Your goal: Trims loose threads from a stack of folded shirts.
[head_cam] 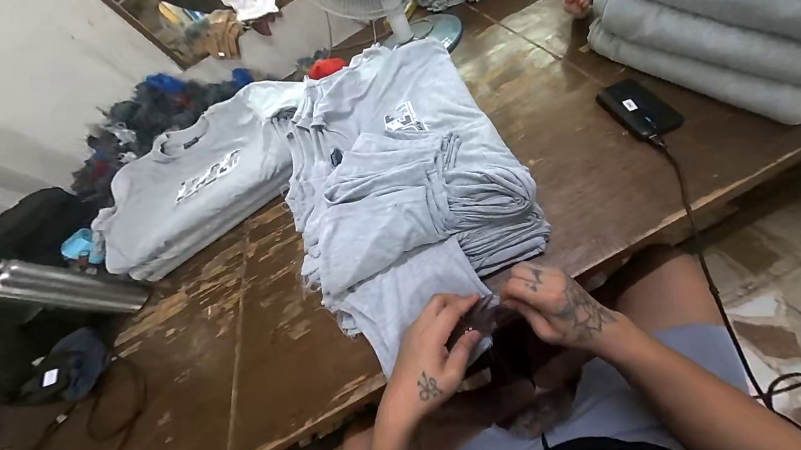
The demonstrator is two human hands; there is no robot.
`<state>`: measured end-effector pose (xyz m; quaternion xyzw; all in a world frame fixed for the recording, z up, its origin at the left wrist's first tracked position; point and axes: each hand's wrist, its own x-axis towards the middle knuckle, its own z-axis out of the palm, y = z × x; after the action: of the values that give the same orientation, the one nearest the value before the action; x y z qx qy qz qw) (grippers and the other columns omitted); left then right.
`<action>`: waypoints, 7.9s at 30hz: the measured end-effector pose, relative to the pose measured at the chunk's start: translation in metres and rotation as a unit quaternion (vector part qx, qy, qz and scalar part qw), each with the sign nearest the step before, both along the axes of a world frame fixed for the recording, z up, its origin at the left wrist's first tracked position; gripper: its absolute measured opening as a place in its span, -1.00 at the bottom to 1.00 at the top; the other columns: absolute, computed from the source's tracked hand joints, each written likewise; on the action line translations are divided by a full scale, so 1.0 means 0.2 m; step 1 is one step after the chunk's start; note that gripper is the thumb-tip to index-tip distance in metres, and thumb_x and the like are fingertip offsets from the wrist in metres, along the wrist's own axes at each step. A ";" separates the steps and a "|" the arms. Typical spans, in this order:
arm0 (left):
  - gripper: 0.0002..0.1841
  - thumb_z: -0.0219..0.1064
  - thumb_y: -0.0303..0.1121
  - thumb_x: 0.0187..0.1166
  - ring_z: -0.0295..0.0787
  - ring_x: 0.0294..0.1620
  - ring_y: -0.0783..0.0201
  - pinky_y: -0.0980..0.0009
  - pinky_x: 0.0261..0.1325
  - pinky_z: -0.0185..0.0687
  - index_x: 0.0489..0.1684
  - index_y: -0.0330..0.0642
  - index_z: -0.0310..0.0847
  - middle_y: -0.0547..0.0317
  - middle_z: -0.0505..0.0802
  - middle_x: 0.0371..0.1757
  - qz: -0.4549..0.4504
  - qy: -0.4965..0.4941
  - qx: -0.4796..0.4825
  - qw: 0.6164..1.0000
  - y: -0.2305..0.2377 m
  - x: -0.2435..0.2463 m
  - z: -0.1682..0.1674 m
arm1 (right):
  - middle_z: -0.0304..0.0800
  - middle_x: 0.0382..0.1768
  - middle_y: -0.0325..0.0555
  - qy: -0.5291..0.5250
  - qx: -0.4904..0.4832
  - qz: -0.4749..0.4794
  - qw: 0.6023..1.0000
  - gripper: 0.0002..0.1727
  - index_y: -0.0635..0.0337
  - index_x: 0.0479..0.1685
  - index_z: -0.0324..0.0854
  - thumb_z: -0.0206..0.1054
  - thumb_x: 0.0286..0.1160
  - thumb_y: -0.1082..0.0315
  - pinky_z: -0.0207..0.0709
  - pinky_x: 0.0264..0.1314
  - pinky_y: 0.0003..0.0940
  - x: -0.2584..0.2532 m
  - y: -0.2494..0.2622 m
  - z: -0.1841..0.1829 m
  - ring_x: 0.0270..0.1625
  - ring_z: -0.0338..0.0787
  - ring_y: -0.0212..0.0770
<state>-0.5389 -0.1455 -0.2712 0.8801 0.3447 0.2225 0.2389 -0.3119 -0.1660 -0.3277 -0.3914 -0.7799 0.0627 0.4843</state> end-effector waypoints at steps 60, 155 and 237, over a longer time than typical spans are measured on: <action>-0.60 0.37 -0.20 0.55 0.39 -0.55 0.55 0.58 -0.46 0.36 0.18 -0.34 0.62 0.33 0.56 -0.49 0.050 -0.063 -0.098 0.992 0.06 -0.10 0.10 | 0.84 -0.19 0.06 -0.038 -0.018 0.024 0.999 -0.64 0.21 0.02 0.81 0.34 0.59 0.09 0.76 -0.08 -0.21 -0.05 0.01 0.18 -0.15 0.86 -0.05; -0.53 0.28 -0.47 0.54 0.55 -0.44 0.66 0.67 -0.33 0.52 0.43 -0.47 0.46 0.41 0.75 -0.33 0.026 -0.166 -0.157 0.973 0.07 -0.08 -0.03 | 0.86 -0.34 -0.02 0.048 -0.072 0.071 0.994 -0.77 0.29 -0.31 0.76 0.25 0.60 0.35 0.69 -0.10 -0.39 0.22 0.00 0.17 -0.26 0.84 -0.26; -0.37 0.49 0.08 0.41 0.39 -0.62 0.52 0.54 -0.52 0.37 0.25 -0.29 0.63 0.34 0.59 -0.55 0.083 -0.078 -0.102 0.988 0.00 -0.27 -0.06 | 0.71 -0.39 -0.17 -0.001 -0.020 0.069 0.997 -0.63 0.09 -0.36 0.70 0.19 0.75 0.08 0.59 -0.01 -0.54 0.19 -0.13 0.15 -0.16 0.72 -0.32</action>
<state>-0.5919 -0.1455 -0.2831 0.7994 0.4179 0.2730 0.3343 -0.2748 -0.1918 -0.2979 -0.3463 -0.8044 0.1112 0.4698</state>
